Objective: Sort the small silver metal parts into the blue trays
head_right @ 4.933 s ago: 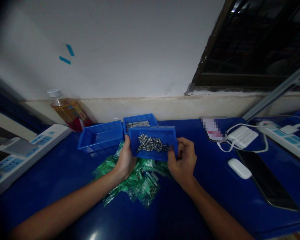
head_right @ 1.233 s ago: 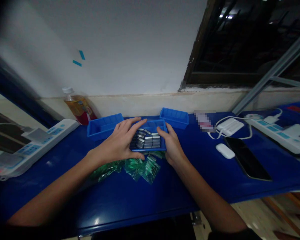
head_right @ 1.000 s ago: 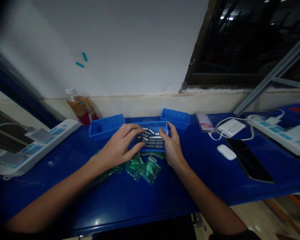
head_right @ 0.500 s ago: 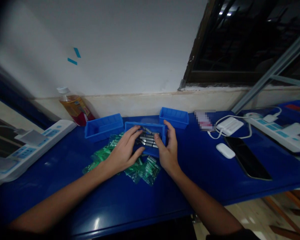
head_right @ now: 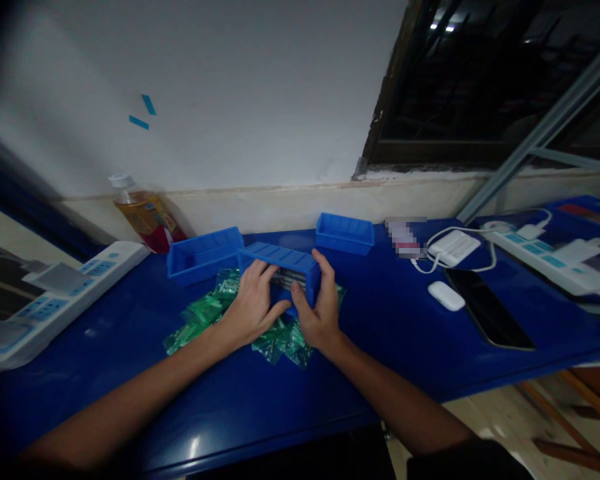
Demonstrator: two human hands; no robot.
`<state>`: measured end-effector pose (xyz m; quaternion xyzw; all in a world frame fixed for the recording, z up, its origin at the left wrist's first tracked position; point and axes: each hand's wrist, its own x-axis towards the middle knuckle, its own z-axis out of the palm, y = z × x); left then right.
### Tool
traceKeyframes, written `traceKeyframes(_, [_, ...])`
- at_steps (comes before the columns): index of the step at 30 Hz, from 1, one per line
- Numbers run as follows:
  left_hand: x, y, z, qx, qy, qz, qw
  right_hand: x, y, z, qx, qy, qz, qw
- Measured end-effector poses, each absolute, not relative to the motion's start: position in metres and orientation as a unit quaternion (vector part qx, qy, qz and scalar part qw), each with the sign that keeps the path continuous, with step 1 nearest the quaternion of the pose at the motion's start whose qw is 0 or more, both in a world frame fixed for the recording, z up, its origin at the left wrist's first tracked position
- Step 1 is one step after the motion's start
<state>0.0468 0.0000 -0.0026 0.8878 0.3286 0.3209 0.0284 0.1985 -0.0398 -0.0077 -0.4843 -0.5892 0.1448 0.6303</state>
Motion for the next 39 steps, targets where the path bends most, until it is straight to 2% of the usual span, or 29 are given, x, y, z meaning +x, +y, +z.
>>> traceKeyframes(11, [0.047, 0.000, -0.005, 0.883, 0.351, 0.310, 0.012, 0.193, -0.040, -0.019, -0.486, -0.606, 0.118, 0.619])
traceKeyframes(24, [0.047, -0.010, -0.005, 0.868, 0.394, 0.287, -0.089, 0.201, -0.041, -0.031, -0.469, -0.673, 0.037, 0.570])
traceKeyframes(30, [0.047, -0.009, -0.008, 0.863, 0.378, 0.323, -0.090, 0.200, -0.039, -0.034, -0.460, -0.673, 0.032, 0.578])
traceKeyframes(39, [0.050, -0.009, -0.003, 0.902, 0.340, 0.261, -0.056, 0.199, -0.037, -0.036, -0.460, -0.670, 0.048, 0.581])
